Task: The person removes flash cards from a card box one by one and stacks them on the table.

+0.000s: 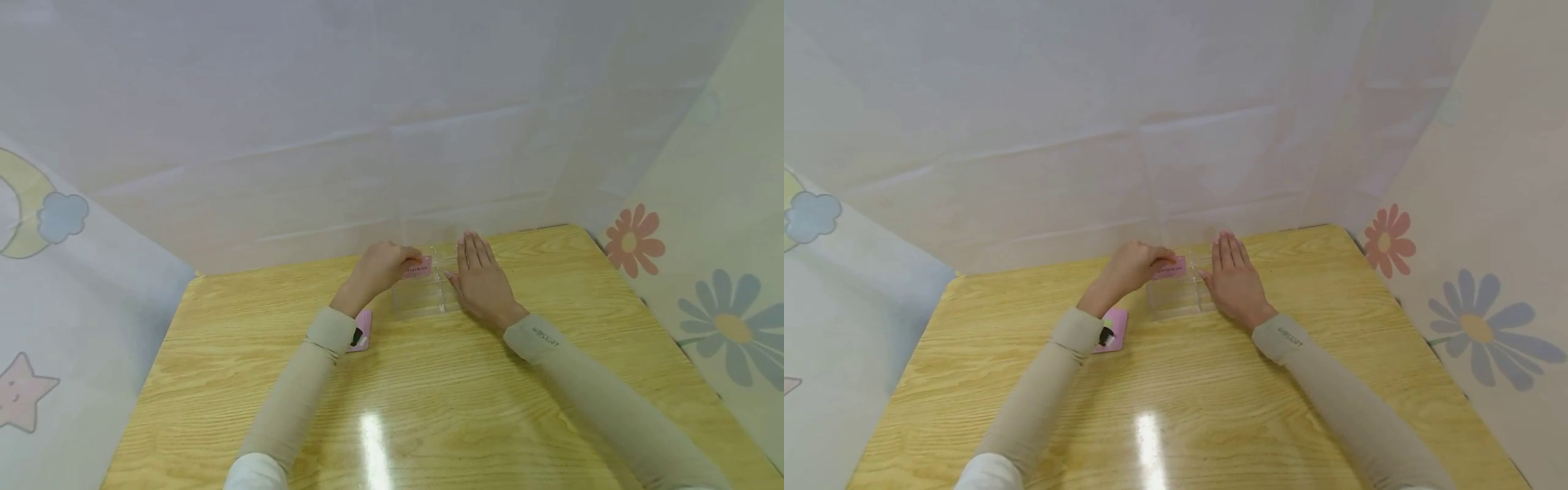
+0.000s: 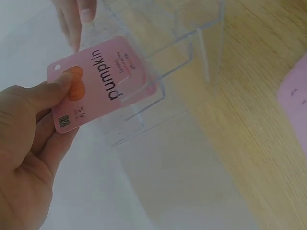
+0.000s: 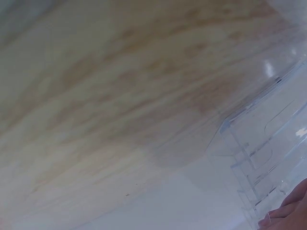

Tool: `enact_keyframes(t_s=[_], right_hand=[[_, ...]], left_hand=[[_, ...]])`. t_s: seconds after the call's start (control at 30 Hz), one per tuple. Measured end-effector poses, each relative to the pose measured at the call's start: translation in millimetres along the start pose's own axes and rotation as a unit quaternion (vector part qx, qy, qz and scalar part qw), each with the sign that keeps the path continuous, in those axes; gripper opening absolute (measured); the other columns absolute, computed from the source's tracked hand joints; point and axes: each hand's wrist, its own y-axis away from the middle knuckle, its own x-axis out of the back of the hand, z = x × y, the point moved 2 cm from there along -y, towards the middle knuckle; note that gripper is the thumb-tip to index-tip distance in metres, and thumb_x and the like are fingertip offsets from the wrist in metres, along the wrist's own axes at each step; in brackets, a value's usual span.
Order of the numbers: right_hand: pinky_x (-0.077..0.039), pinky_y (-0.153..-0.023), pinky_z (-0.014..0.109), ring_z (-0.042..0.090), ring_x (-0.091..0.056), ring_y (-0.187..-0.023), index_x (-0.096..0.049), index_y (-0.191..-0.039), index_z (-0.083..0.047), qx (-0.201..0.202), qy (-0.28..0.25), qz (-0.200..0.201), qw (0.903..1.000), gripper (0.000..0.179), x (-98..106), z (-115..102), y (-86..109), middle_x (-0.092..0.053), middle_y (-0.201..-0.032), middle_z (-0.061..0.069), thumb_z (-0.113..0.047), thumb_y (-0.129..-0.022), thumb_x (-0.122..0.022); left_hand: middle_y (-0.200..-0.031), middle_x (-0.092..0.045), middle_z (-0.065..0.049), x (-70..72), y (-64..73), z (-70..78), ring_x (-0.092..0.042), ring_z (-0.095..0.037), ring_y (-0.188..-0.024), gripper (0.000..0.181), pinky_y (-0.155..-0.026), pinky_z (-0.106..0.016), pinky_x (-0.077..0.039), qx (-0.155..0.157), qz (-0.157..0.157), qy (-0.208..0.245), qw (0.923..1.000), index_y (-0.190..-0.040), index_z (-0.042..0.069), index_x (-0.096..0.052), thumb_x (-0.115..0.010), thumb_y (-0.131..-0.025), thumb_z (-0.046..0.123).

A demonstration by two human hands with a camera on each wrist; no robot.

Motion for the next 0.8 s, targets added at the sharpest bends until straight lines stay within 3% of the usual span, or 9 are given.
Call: enact_keyframes(t_s=[0.43, 0.8], right_hand=[[-0.017, -0.135, 0.055, 0.047, -0.019, -0.162, -0.028, -0.158, 0.016, 0.001, 0.003, 0.009, 1.0, 0.075, -3.1, 0.3, -0.2, -0.019, -0.17, 0.036, -0.04, -0.112, -0.045], [-0.015, -0.136, 0.056, 0.047, -0.017, -0.162, -0.026, -0.159, 0.016, 0.003, 0.004, -0.001, 1.0, 0.076, -2.2, -1.5, 0.0, -0.017, -0.17, 0.036, -0.041, -0.112, -0.043]], left_hand=[[-0.119, -0.08, -0.009, 12.9, -8.3, -1.4, -0.079, -0.022, -0.108, 0.023, -0.095, -0.032, -0.064, 0.005, -0.054, 0.073, 0.9959, -0.119, 0.006, -0.08, -0.068, -0.103, 0.018], [-0.123, -0.079, -0.01, 25.8, -5.0, -1.0, -0.077, -0.024, -0.114, 0.029, -0.099, -0.033, -0.063, 0.023, -0.049, 0.085, 0.9949, -0.13, 0.004, -0.074, -0.066, -0.103, 0.013]])
